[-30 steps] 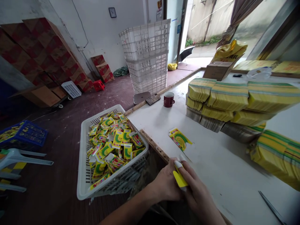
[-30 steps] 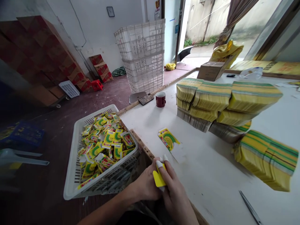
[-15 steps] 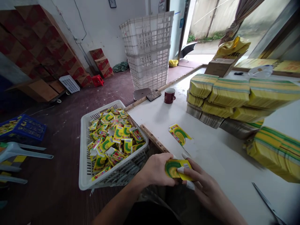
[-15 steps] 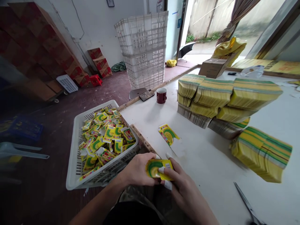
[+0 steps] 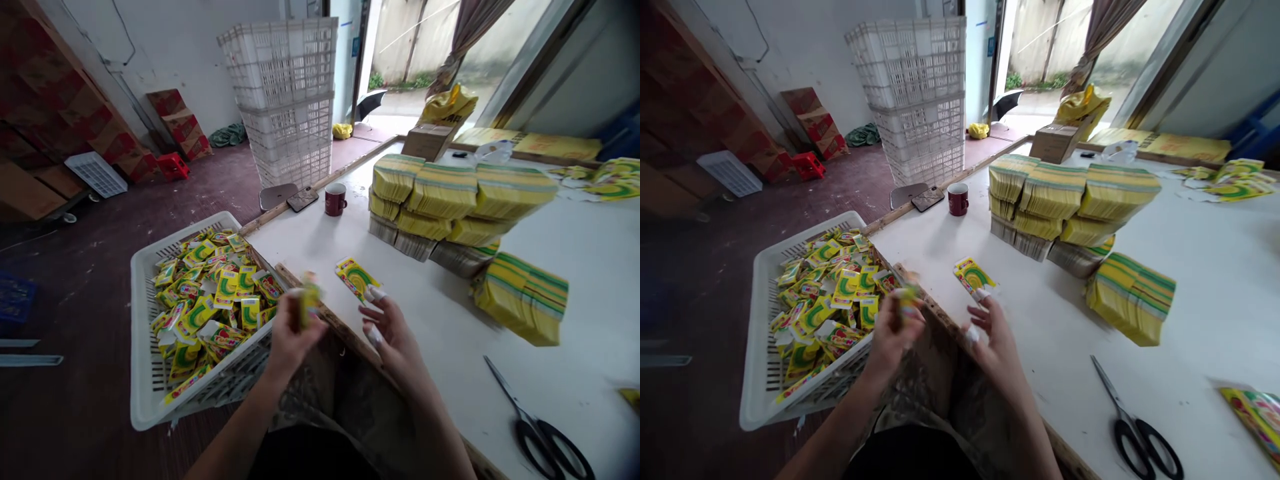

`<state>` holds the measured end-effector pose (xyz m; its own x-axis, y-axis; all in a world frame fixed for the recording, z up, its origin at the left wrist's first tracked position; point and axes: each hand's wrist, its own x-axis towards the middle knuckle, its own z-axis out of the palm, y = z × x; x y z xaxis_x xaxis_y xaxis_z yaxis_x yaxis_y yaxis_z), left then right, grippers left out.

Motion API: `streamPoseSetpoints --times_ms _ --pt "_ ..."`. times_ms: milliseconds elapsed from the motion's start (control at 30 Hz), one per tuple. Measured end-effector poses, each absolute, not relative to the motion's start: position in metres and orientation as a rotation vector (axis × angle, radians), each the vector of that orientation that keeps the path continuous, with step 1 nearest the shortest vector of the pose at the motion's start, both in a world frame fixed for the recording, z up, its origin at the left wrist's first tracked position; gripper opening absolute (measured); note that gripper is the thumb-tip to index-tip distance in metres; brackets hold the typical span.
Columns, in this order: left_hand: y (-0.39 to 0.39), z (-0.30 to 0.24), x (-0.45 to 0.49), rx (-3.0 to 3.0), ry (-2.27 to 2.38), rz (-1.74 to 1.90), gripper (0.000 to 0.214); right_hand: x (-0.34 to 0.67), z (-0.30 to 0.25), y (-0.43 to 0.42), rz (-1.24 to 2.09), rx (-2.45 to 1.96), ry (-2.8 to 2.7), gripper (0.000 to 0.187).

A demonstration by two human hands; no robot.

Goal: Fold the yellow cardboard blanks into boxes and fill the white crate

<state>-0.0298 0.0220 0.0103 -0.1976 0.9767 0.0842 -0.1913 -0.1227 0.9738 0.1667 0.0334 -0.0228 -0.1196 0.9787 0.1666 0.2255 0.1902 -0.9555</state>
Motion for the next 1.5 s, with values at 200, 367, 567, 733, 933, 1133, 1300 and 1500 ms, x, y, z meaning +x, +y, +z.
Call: streamPoseSetpoints --times_ms 200,367,567,733,933,1133,1300,1500 --pt "0.04 -0.016 -0.051 0.025 1.123 1.879 0.044 0.152 -0.03 0.079 0.301 -2.002 -1.931 0.04" --pt "0.033 -0.029 -0.033 0.14 1.163 1.757 0.028 0.138 -0.032 0.083 0.231 -2.088 -2.026 0.031" --pt "0.027 -0.021 -0.012 0.354 1.052 1.643 0.036 0.138 -0.028 0.083 0.214 -2.132 -2.037 0.035" --pt "0.019 -0.027 -0.009 0.388 1.067 1.579 0.03 0.139 -0.023 0.097 0.27 -2.242 -1.955 0.036" --pt "0.017 -0.03 -0.005 0.417 1.054 1.517 0.026 0.135 -0.02 0.105 0.305 -2.271 -1.968 0.03" --pt "0.012 -0.03 -0.004 0.421 1.068 1.479 0.026 0.145 -0.023 0.107 0.341 -2.359 -1.905 0.038" --pt "0.008 -0.034 0.001 0.412 1.064 1.438 0.03 0.15 -0.025 0.116 0.427 -2.443 -1.911 0.044" --pt "0.008 -0.038 0.002 0.402 1.066 1.414 0.03 0.146 -0.024 0.112 0.388 -2.476 -1.865 0.051"
